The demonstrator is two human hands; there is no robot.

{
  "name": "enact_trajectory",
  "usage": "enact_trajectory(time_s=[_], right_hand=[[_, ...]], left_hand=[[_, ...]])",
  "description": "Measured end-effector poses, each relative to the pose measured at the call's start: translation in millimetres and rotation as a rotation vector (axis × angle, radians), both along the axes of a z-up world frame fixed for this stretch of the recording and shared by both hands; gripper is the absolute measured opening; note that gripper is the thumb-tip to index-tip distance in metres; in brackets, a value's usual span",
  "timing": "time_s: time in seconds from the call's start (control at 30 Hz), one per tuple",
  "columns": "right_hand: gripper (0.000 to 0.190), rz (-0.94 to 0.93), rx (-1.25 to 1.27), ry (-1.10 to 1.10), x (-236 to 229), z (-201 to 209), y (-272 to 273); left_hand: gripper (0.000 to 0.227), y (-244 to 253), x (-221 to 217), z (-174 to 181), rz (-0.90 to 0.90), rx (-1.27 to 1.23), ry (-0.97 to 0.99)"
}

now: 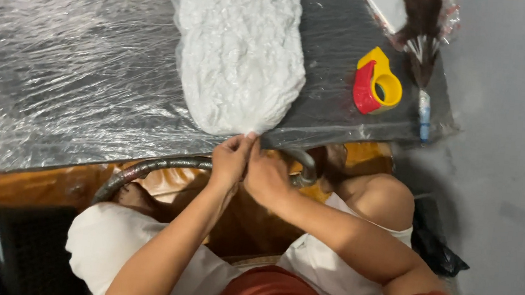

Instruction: Using a vacuum to remove air from a cushion insert inside a plastic bag and then sealing it with tape.

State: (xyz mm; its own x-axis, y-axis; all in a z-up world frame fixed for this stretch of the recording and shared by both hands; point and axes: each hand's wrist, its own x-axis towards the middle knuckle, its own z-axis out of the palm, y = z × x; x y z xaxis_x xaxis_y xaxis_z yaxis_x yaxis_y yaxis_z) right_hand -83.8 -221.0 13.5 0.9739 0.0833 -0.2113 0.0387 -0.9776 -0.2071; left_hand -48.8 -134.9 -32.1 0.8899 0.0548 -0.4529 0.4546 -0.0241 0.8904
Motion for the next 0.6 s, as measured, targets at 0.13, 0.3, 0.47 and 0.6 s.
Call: enact_trajectory(time_s=[0.13,0.3,0.47,0.6], right_hand=[[0.064,0.131,-0.089,-0.109,-2.0,-19.6,1.9],[0.032,0.208,-0.241,-0.182,-11.8,-42.7,-2.3],[0.029,0.242,-0.135,-0.228,-10.8,-52.4,-11.4],[0.061,0.26,0.082,0.161,4.5,-12.8,-37.5]], left_hand=[[0.028,-1.2,-0.7,-0.7,0.048,-0.054,0.004],[0.04,-7.0,-5.0,22.1,-0.036,0.031,0.001],[0.034,-0.1,-5.3,15.2,-0.024,-0.03,0.033],[0.039,2.8,-0.7,-2.3,-0.077,0.013,-0.022]])
